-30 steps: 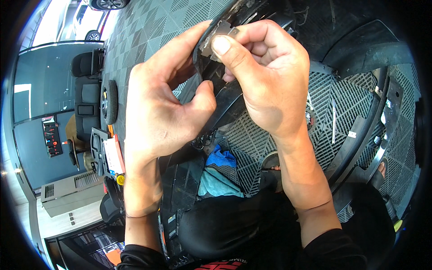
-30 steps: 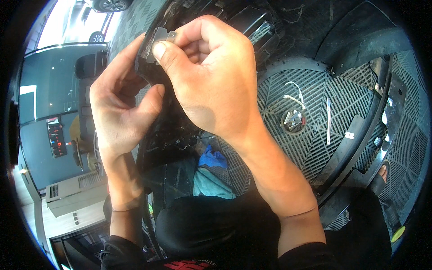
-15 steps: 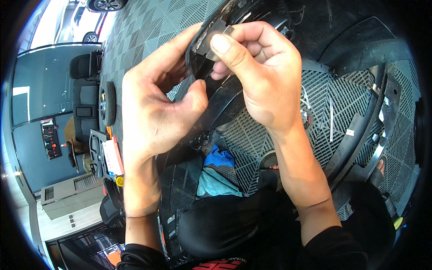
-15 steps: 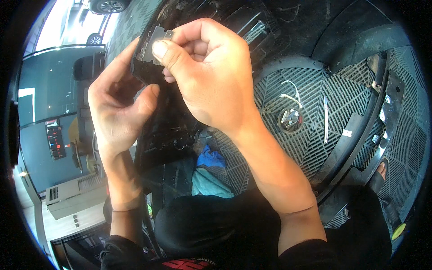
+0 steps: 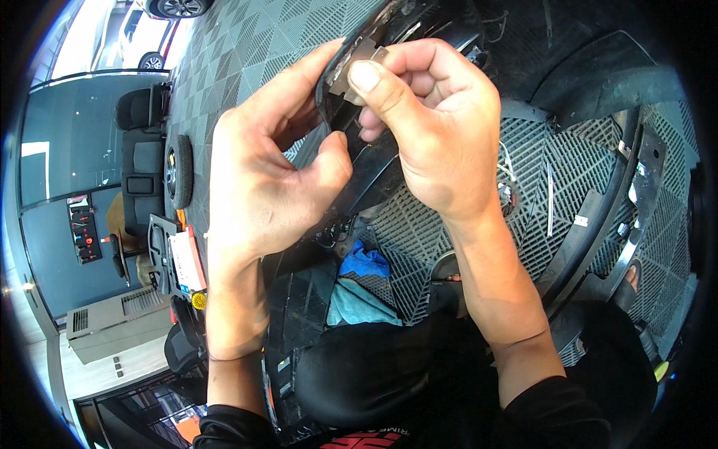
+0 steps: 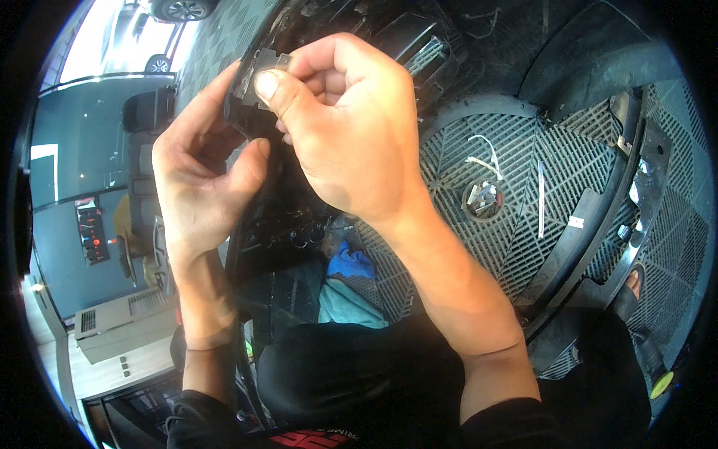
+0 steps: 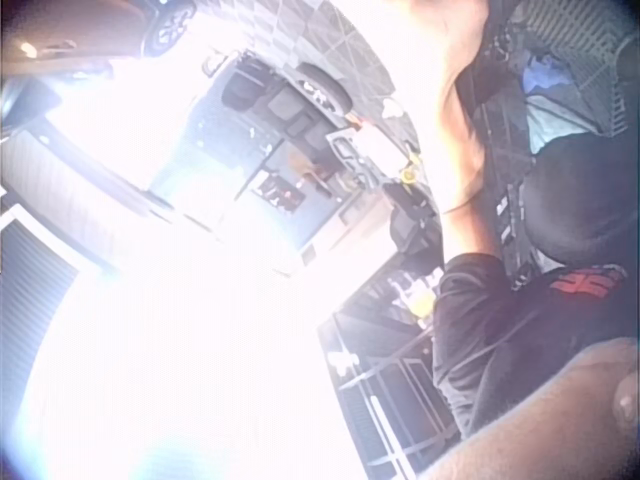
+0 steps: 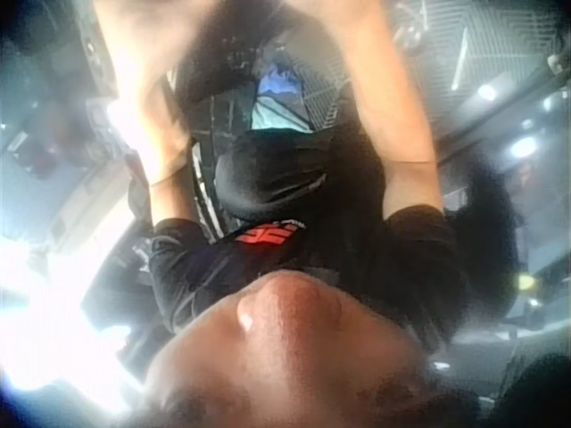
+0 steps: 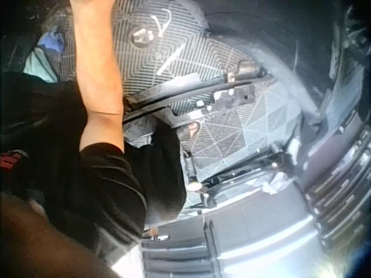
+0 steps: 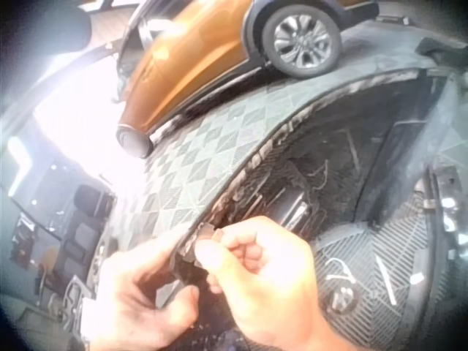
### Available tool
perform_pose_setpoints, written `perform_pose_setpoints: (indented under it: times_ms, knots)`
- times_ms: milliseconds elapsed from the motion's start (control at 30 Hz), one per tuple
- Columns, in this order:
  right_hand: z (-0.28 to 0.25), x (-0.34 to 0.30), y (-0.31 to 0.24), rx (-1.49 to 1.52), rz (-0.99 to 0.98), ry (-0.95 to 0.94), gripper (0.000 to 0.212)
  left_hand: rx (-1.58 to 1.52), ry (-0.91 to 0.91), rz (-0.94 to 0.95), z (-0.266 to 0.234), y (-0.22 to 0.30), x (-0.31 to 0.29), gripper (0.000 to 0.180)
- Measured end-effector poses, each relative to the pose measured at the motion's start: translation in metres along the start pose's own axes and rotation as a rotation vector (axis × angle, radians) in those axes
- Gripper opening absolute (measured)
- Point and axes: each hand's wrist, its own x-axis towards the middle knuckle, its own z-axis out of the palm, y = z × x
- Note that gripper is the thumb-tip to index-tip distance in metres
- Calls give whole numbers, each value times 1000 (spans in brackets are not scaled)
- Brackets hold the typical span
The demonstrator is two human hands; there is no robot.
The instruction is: The person applies a white adhesive strip along the inner edge of a black plastic car trim piece, then presses it into place and smooths it down. The person works on multiple sections of the trim, ensuring the adhesive adheres properly.
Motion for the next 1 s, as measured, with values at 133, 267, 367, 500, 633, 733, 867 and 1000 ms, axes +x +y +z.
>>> perform_pose_setpoints:
  times_ms: [133,267,367,500,633,733,867,1000]
  knots:
    - [11,-4,2,226,69,87,16,-22,3,2,2,1,0,64]
    - [10,-4,5,297,77,101,17,-38,-9,29,1,-2,0,64]
    - [10,-4,4,307,93,118,18,-64,18,40,4,-5,2,63]
    - [3,1,1,125,62,52,17,105,73,65,7,3,1,57]
    - [-7,5,-4,35,30,-38,17,173,126,161,13,-6,5,52]
    - [-8,9,-8,27,34,-64,15,200,154,201,15,-10,6,50]
    - [-9,9,-10,-31,27,-83,14,243,163,196,15,-8,4,48]
    - [-8,8,-7,-12,33,-45,15,265,142,178,14,-2,4,47]
